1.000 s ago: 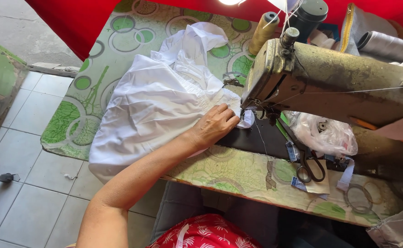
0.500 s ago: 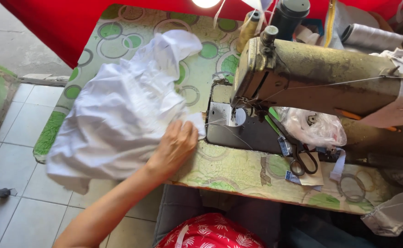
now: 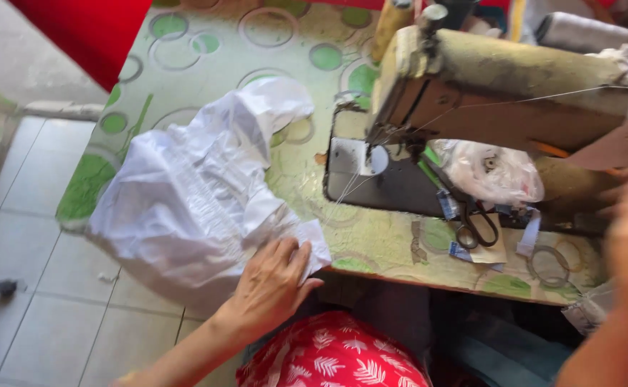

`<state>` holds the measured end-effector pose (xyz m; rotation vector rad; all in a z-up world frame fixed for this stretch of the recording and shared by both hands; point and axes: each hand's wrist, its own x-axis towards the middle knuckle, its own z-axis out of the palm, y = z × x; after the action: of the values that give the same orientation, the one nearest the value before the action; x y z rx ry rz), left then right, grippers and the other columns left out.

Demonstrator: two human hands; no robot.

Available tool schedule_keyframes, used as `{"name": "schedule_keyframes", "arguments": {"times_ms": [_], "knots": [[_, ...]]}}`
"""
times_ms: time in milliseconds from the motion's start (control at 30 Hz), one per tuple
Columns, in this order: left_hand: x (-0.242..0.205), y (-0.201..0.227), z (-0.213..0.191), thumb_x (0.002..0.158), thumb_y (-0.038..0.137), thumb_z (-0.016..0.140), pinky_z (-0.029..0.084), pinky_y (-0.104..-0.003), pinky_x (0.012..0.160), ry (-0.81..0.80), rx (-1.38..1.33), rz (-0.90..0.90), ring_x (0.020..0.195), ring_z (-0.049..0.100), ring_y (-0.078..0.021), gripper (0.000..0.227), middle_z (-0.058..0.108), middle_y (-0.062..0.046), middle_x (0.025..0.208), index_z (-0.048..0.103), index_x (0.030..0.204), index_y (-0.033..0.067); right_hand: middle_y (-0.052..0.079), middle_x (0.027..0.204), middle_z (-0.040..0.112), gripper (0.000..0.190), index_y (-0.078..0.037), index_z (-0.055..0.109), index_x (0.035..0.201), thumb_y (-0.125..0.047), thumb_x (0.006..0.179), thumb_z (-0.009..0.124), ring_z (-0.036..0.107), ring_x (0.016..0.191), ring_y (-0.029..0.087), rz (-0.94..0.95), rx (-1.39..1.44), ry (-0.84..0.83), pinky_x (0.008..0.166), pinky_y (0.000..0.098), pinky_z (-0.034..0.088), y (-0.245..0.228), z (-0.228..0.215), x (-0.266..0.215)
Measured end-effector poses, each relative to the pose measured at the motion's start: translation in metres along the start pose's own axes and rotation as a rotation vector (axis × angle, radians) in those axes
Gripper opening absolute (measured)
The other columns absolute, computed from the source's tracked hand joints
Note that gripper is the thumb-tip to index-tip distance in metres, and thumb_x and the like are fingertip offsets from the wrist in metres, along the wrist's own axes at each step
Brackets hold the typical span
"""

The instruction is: Finishing a white garment by adjusting the elastic waistband and sewing it using an industrial sewing machine.

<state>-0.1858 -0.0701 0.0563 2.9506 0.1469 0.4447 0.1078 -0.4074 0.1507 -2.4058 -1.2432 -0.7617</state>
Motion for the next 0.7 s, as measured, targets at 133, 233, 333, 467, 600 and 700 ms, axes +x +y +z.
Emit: {"name": "schedule_keyframes", "arguments": {"times_ms": [133,233,333,467,600,700], "knots": [[0.001,-0.001,-0.006,0.094,0.058,0.064,0.050,-0.050,0.078,-0.028,-0.200,-0.077,0.095,0.059,-0.0392,0.061,0.054,-0.020,0.120,0.059,0.114,0.0004,0.013,0.112,0.073,0.022,-0.005,0.075,0.125,-0.005,0.104,0.070,0.065,0.098,0.036,-0.067,0.042,-0.207,0.077,0.0499,0.052,-0.054,0.111,0.024],[0.008,-0.008,-0.002,0.093,0.033,0.067,0.053,-0.049,0.069,0.031,-0.237,-0.100,0.093,0.065,-0.0400,0.034,0.053,-0.023,0.140,0.057,0.103,0.0025,0.008,0.105,0.068,0.020,-0.010,0.068,0.119,-0.014,0.099,0.066,0.064,0.102,0.035,-0.133,-0.113,-0.355,0.068,0.0503,0.057,-0.050,0.182,0.029],[0.018,-0.014,0.005,0.090,0.013,0.069,0.055,-0.043,0.062,0.116,-0.177,-0.095,0.078,0.071,-0.0349,0.025,0.058,-0.017,0.132,0.054,0.109,0.0055,0.002,0.086,0.061,0.017,-0.012,0.067,0.102,-0.018,0.086,0.072,0.064,0.088,0.025,-0.241,-0.389,-0.155,0.063,0.0369,0.055,-0.018,0.256,0.020],[0.029,-0.031,0.029,0.084,0.015,0.077,0.057,-0.044,0.065,-0.028,-0.258,-0.130,0.074,0.072,-0.0359,0.046,0.059,-0.013,0.107,0.055,0.123,0.0073,0.007,0.083,0.053,0.036,-0.010,0.061,0.089,-0.019,0.061,0.081,0.060,0.081,0.029,-0.305,-0.457,-0.028,0.065,0.0399,0.049,-0.006,0.289,0.017],[0.026,-0.029,0.027,0.086,0.019,0.077,0.060,-0.048,0.064,-0.120,-0.322,-0.220,0.072,0.073,-0.0387,0.032,0.052,-0.013,0.109,0.058,0.110,0.0098,0.007,0.084,0.048,0.029,-0.005,0.060,0.091,-0.019,0.069,0.073,0.057,0.081,0.030,-0.296,-0.459,-0.024,0.064,0.0400,0.044,-0.003,0.291,0.023],[0.017,-0.028,0.017,0.090,0.017,0.074,0.060,-0.052,0.064,-0.007,-0.432,-0.259,0.071,0.073,-0.0448,0.022,0.051,-0.012,0.106,0.057,0.103,0.0134,0.006,0.081,0.045,0.023,-0.009,0.056,0.086,-0.021,0.067,0.062,0.055,0.079,0.028,-0.358,-0.504,0.024,0.065,0.0392,0.041,-0.020,0.273,0.019]]}}
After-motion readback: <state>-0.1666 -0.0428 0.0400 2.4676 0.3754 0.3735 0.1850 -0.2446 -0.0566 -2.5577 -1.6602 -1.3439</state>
